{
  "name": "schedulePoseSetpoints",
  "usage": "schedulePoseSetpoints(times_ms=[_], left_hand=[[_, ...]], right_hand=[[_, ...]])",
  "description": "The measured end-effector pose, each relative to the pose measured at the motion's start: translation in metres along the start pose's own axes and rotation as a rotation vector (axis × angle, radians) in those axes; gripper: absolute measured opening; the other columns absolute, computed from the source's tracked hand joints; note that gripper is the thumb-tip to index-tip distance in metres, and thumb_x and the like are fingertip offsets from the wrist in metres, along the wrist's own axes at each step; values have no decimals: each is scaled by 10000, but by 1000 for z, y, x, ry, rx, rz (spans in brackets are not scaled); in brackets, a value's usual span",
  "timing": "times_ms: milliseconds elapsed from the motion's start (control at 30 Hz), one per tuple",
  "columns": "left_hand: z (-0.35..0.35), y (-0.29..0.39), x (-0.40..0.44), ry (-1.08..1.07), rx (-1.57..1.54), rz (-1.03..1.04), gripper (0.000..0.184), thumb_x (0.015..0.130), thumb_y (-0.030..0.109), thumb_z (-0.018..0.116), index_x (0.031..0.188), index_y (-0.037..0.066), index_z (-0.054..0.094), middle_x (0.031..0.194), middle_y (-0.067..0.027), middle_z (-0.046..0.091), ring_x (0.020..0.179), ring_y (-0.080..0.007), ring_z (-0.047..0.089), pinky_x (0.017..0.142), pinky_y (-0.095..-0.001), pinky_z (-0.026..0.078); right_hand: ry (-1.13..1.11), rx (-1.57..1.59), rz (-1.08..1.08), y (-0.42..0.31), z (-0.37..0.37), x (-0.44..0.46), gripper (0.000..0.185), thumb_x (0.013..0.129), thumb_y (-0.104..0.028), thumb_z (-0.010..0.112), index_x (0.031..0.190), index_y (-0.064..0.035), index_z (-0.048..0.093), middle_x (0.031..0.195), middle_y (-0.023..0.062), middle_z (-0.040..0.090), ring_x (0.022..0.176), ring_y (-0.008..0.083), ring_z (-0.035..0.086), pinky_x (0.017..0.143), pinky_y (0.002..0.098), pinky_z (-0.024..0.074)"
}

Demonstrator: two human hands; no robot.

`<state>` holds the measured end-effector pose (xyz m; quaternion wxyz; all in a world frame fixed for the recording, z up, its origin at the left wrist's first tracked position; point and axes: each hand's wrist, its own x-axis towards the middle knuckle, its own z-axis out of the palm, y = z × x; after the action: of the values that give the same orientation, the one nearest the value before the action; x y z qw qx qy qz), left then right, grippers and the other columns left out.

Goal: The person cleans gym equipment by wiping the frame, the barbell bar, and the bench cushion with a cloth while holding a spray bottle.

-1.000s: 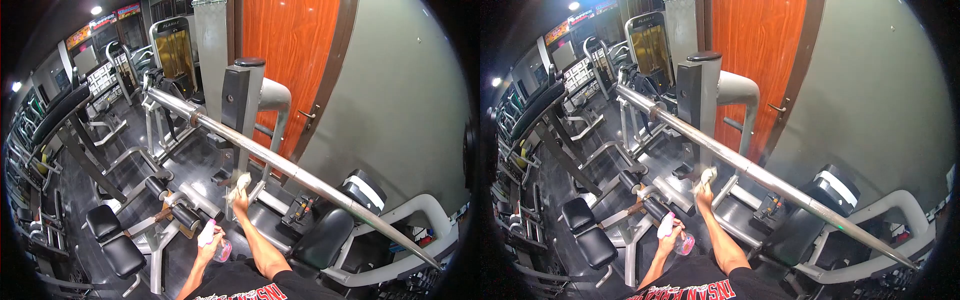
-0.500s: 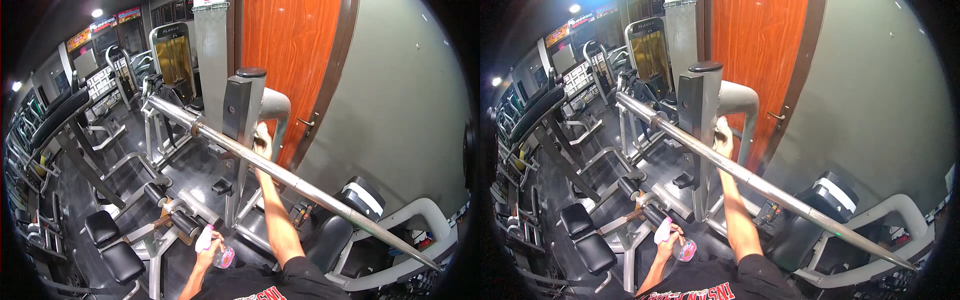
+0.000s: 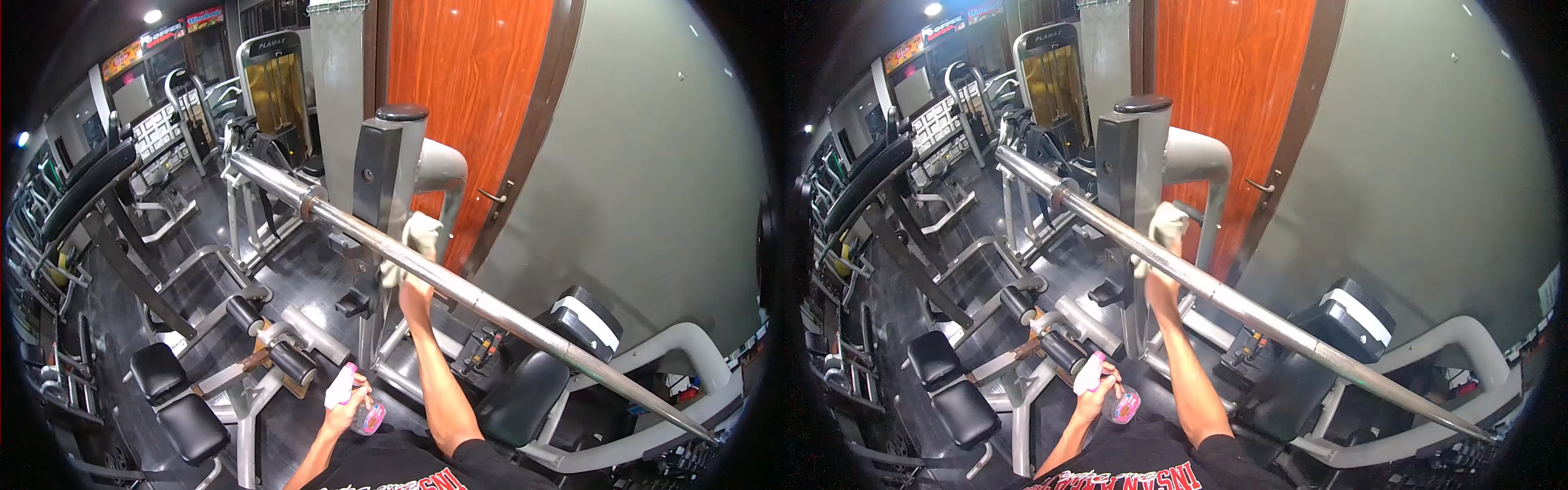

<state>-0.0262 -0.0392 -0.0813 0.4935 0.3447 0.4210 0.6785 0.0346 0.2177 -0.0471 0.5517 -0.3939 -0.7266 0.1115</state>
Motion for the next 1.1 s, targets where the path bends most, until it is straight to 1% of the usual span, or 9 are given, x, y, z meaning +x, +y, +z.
schedulePoseSetpoints(times_ms=[167, 333, 500, 633, 667, 733, 767, 833, 1100], left_hand=[[-3, -1, -2, 42, -23, -2, 193, 872, -13, 532, 1054, -18, 471, 852, -126, 556, 620, -168, 587, 608, -299, 504], [-7, -3, -2, 71, -31, 4, 217, 870, -11, 533, 1072, -7, 455, 849, -124, 554, 607, -175, 589, 608, -306, 506], [-5, -4, 6, 34, -13, 7, 220, 875, -8, 526, 1078, -4, 440, 853, -120, 553, 614, -176, 588, 638, -308, 504], [1, -3, 10, 21, 11, 27, 212, 862, -5, 521, 1062, -8, 450, 847, -145, 550, 578, -198, 574, 574, -329, 504], [2, -3, 10, 12, 36, 31, 214, 861, -5, 525, 1062, -10, 450, 850, -146, 551, 580, -199, 576, 579, -331, 506], [2, -3, 11, 5, 61, 36, 216, 861, -4, 529, 1062, -11, 450, 852, -146, 552, 581, -200, 579, 583, -332, 507], [1, -5, 9, 12, 69, 38, 220, 860, -4, 531, 1064, -13, 449, 855, -147, 554, 585, -201, 582, 584, -333, 509], [-1, -8, 5, 17, 79, 43, 224, 859, -4, 534, 1066, -14, 448, 858, -148, 556, 588, -202, 586, 585, -335, 510], [-6, -5, -4, 43, 111, -5, 243, 861, -4, 545, 1085, -17, 451, 871, -144, 564, 609, -199, 595, 585, -323, 509]], right_hand=[[55, 95, -39, -29, 25, -4, 396, 743, 61, 456, 1133, 63, 522, 1192, 252, 506, 1075, 451, 462, 937, 458, 364], [-370, 77, -40, 15, -4, -113, 366, 697, 82, 485, 1041, -6, 575, 1153, 200, 551, 1123, 367, 492, 964, 434, 378], [-396, 479, 675, 38, -33, -129, 251, 881, -35, 438, 1071, 4, 598, 1054, 152, 634, 997, 252, 594, 903, 335, 428], [130, 684, 451, -9, -37, -39, 270, 960, -139, 416, 1057, 52, 581, 986, 109, 621, 891, 148, 559, 824, 271, 434], [-176, 682, 772, -45, -65, -6, 242, 930, -116, 438, 1025, 43, 593, 917, 88, 627, 834, 166, 562, 776, 280, 440], [101, 291, 203, -20, -3, -11, 280, 750, 46, 403, 949, 14, 598, 788, 149, 623, 787, 303, 573, 738, 387, 434], [-293, 259, 221, -58, -28, 5, 318, 755, 17, 473, 1055, 0, 577, 998, 239, 574, 985, 393, 537, 866, 444, 401], [42, 167, -38, -65, 2, -6, 360, 718, 18, 498, 1059, -53, 590, 1104, 263, 523, 1025, 421, 511, 876, 467, 407], [-365, 224, 304, -10, -12, -112, 381, 795, -15, 457, 1151, -76, 580, 1114, 195, 580, 981, 316, 590, 845, 374, 451]])
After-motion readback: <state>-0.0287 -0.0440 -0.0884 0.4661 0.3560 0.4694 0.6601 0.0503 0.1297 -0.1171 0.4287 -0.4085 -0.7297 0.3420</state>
